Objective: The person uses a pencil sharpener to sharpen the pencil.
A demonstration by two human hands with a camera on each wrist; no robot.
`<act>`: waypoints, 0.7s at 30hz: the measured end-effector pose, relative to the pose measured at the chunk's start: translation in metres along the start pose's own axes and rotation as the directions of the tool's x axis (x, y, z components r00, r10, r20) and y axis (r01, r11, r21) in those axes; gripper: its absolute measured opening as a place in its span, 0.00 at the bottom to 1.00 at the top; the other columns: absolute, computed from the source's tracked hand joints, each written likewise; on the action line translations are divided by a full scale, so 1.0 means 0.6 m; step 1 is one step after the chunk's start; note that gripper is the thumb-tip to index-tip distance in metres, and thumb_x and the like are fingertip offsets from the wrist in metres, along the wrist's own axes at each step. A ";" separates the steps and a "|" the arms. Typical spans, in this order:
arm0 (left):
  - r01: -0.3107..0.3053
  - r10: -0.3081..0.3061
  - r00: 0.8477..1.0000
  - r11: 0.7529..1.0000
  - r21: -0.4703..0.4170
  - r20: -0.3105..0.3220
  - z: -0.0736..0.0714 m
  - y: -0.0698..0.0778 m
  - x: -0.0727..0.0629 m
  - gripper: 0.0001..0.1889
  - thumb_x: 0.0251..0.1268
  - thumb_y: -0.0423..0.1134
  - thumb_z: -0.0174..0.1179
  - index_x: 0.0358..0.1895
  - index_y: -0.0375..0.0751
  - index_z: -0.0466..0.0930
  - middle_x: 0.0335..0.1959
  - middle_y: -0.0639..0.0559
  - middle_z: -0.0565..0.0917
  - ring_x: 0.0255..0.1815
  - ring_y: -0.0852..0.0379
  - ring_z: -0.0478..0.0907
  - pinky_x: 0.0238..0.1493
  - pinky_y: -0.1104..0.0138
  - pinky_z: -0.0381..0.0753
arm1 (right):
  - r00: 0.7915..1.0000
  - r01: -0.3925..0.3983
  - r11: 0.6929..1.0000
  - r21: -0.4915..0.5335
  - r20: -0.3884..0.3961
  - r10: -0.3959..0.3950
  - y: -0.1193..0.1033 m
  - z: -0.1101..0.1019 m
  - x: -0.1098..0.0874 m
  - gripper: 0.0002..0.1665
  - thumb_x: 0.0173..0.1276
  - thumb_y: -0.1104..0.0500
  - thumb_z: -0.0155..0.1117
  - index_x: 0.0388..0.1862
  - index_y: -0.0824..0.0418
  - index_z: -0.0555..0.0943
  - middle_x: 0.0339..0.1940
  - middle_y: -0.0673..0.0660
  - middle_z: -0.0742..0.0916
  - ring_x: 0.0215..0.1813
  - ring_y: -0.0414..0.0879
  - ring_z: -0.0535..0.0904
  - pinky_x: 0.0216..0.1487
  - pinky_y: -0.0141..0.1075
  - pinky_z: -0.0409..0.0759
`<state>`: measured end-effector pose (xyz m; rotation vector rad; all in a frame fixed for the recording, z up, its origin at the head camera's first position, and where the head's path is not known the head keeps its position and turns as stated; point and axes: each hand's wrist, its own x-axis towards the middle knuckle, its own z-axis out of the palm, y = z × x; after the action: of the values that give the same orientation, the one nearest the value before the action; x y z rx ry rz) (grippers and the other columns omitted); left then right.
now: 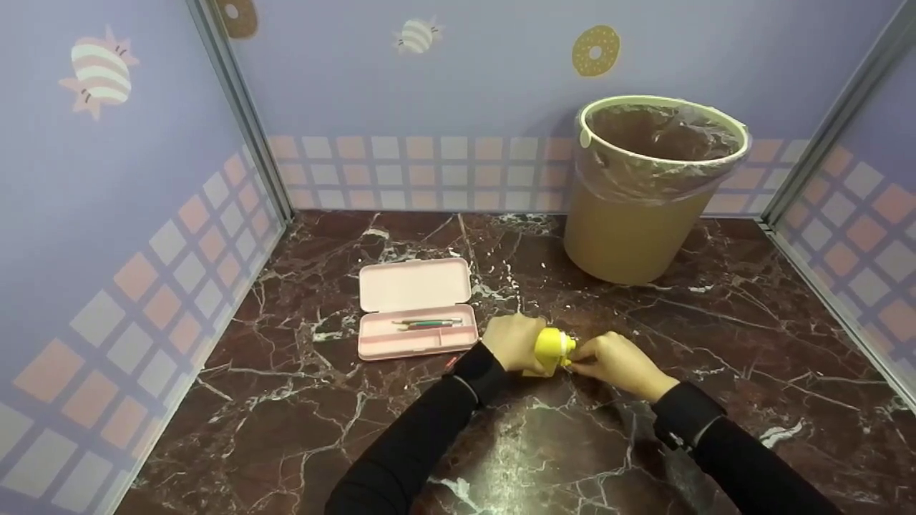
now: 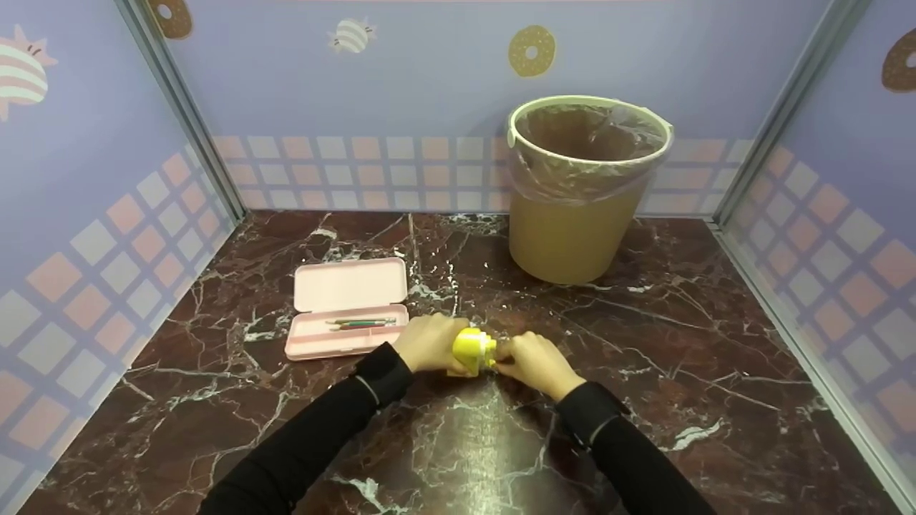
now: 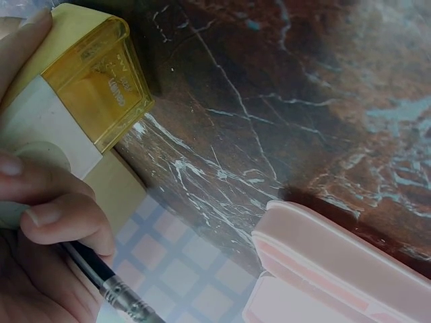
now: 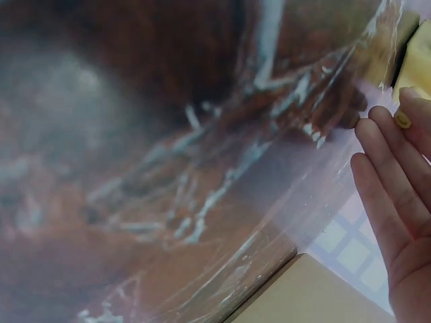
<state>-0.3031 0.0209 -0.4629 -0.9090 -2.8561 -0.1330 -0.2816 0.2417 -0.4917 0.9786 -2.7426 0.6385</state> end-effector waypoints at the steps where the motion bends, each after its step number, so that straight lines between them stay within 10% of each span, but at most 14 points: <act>1: 0.002 -0.002 1.000 1.000 0.002 0.002 0.000 0.000 0.000 0.32 0.37 0.61 0.81 0.44 0.48 0.83 0.38 0.52 0.91 0.37 0.53 0.89 0.35 0.59 0.88 | 1.000 0.001 1.000 0.005 0.005 -0.001 -0.001 0.000 -0.002 0.03 0.61 0.61 0.76 0.34 0.56 0.93 0.32 0.52 0.94 0.31 0.42 0.90 0.36 0.36 0.88; 21: 0.026 -0.022 0.998 0.998 -0.051 0.064 -0.006 -0.002 0.005 0.30 0.39 0.62 0.80 0.44 0.48 0.83 0.38 0.51 0.91 0.39 0.50 0.89 0.36 0.57 0.87 | 0.995 -0.094 0.993 0.067 0.023 0.092 -0.003 -0.032 -0.007 0.14 0.60 0.54 0.78 0.43 0.58 0.92 0.39 0.55 0.94 0.33 0.39 0.88 0.37 0.39 0.88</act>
<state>-0.3058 0.0211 -0.4592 -0.9043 -2.9353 -0.1846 -0.2773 0.2512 -0.4751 0.8794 -2.8149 0.7457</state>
